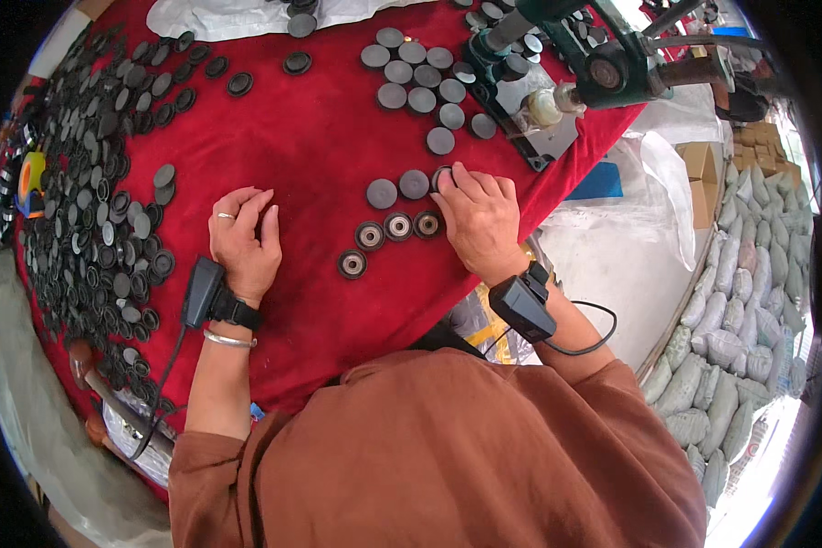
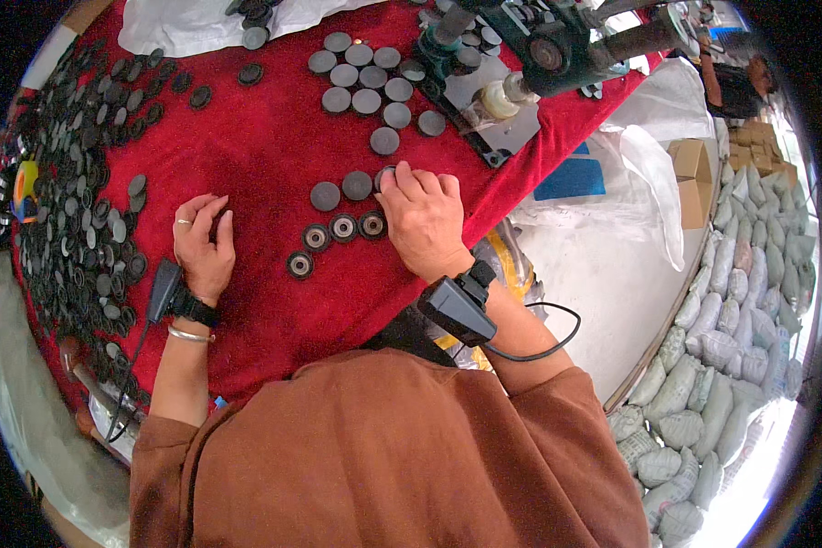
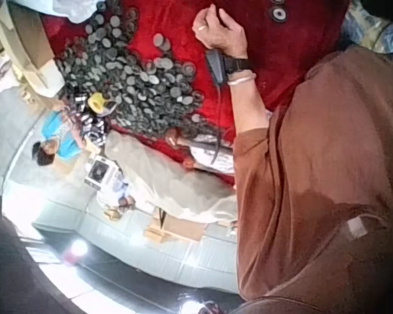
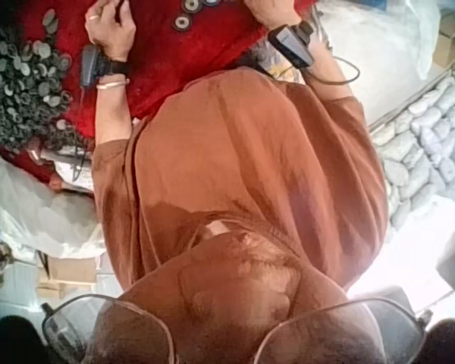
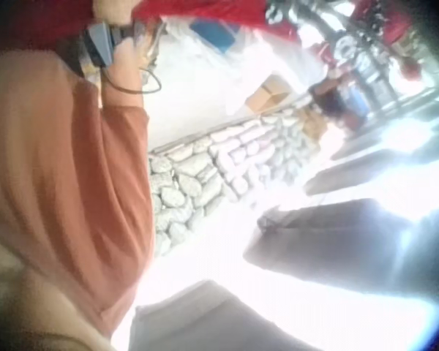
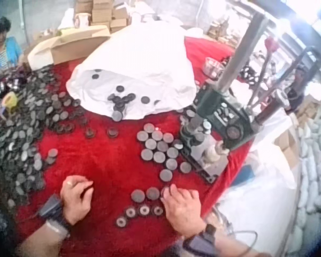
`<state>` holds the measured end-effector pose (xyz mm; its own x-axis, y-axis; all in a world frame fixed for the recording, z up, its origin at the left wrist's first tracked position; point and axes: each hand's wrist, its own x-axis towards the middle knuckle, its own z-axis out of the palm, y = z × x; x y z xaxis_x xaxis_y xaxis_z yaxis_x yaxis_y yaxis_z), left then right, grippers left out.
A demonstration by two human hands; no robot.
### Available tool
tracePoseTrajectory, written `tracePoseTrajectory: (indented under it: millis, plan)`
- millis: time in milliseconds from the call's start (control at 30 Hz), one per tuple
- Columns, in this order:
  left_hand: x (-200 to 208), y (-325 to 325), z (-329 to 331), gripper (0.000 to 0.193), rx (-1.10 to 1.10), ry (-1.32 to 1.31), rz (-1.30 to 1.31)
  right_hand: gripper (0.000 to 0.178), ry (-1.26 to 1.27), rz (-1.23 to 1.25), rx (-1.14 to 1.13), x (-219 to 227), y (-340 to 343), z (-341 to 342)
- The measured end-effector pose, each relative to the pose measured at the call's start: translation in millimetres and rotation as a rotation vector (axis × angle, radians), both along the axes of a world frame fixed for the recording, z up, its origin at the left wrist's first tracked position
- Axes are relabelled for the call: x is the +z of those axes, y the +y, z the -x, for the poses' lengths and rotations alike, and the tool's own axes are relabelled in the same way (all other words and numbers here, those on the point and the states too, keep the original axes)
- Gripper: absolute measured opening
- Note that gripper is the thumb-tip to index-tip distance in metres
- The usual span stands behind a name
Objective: Assembling black plastic caps with metal rings using a manual press and hammer.
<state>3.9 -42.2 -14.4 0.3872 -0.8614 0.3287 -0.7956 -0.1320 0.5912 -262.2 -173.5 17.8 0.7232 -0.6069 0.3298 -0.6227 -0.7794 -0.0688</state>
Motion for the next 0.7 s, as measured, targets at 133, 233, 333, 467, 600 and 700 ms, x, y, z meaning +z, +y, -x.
tracePoseTrajectory:
  millis: [133, 233, 333, 467, 600, 700]
  plan:
    - [4, -2, 0, 0.018, 0.011, -0.021, 0.003, 0.029, -0.024, 0.018, -0.056, -4, -5, 1]
    - [7, -6, 0, 0.018, 0.014, -0.026, -0.008, 0.027, -0.032, 0.035, -0.047, -5, -7, 1]
    - [10, -6, 2, 0.018, 0.02, -0.073, -0.017, 0.03, -0.003, 0.098, -0.026, -3, -8, -2]
    - [11, -7, 2, 0.018, 0.017, -0.119, -0.023, 0.033, 0.068, 0.106, 0.039, -2, -10, -1]
    - [9, -5, 4, 0.018, 0.031, -0.098, -0.016, 0.034, 0.178, 0.107, 0.078, -1, -4, 1]
    - [15, -2, 4, 0.016, 0.033, -0.091, -0.01, 0.034, 0.062, 0.097, 0.086, -1, -11, 5]
